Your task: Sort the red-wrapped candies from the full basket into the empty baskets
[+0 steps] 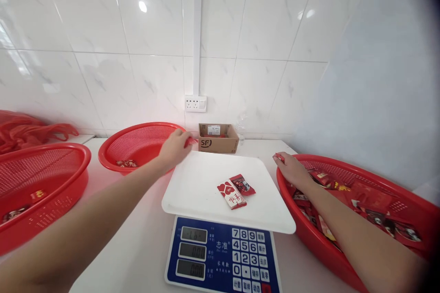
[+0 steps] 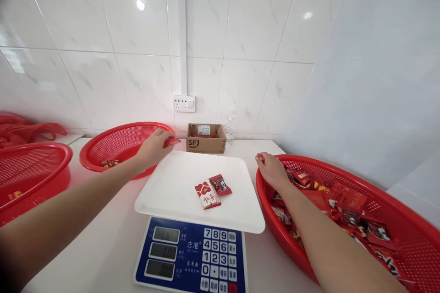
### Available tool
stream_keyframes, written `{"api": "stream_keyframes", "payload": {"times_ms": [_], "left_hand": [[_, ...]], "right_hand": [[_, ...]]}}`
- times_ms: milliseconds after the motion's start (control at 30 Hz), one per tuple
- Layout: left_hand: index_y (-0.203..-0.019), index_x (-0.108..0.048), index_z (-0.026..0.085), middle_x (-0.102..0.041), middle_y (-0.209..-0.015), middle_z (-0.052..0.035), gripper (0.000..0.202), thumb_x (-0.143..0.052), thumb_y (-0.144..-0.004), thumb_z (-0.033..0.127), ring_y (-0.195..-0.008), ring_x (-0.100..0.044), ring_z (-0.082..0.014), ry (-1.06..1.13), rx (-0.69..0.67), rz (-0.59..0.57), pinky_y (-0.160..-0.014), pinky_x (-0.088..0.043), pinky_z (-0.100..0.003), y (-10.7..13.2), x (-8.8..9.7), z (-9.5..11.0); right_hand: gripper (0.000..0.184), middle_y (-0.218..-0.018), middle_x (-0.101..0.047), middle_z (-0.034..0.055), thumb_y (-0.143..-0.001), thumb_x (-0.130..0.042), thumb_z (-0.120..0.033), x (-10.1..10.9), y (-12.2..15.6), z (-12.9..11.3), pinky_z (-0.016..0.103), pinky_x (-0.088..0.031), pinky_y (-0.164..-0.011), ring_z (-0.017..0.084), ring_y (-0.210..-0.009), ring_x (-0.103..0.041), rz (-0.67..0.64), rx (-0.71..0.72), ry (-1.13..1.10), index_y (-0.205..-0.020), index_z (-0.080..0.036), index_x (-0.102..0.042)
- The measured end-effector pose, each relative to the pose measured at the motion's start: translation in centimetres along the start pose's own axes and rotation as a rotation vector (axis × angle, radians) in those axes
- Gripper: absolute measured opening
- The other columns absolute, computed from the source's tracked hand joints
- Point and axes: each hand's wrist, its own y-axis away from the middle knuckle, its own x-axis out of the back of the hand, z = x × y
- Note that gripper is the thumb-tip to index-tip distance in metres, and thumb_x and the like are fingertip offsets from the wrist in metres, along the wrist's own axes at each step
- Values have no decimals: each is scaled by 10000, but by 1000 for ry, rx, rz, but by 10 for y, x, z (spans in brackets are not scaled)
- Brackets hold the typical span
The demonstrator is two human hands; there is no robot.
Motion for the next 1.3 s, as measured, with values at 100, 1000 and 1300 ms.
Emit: {"api": "stream_keyframes", "payload": {"times_ms": [100,1000,1300], "left_hand": [[-1156,-522,140,-496,-1157,-167,362,-418,-859,319,-1073,-478,-339,-10,54,41,-826,-428,-486,1,13,-10],[-1143,-498,118,-589,-1047,-191,356,-327,-836,65,-1069,-487,-342,-336,-64,-153,-810,-409,-486,0,26,5],[-1357,-347,292,-377,-1419,-72,553,-352,-873,562,-1287,-347,-236,-61,-453,-460,-981,-341,-358,24,-14,87]], "right_hand": [[221,-938,-633,109,-896,-345,-290,0,-1,0,308,-389,-722,244,-882,-567,-3,-10,-2,-876,-170,-530],[246,-923,-633,95,-889,-358,-295,-2,1,1,286,-374,-679,225,-849,-560,23,-14,17,-919,-169,-567],[254,-949,-633,100,-901,-344,-296,0,1,0,287,-383,-696,224,-860,-567,10,-20,15,-935,-162,-558]]}}
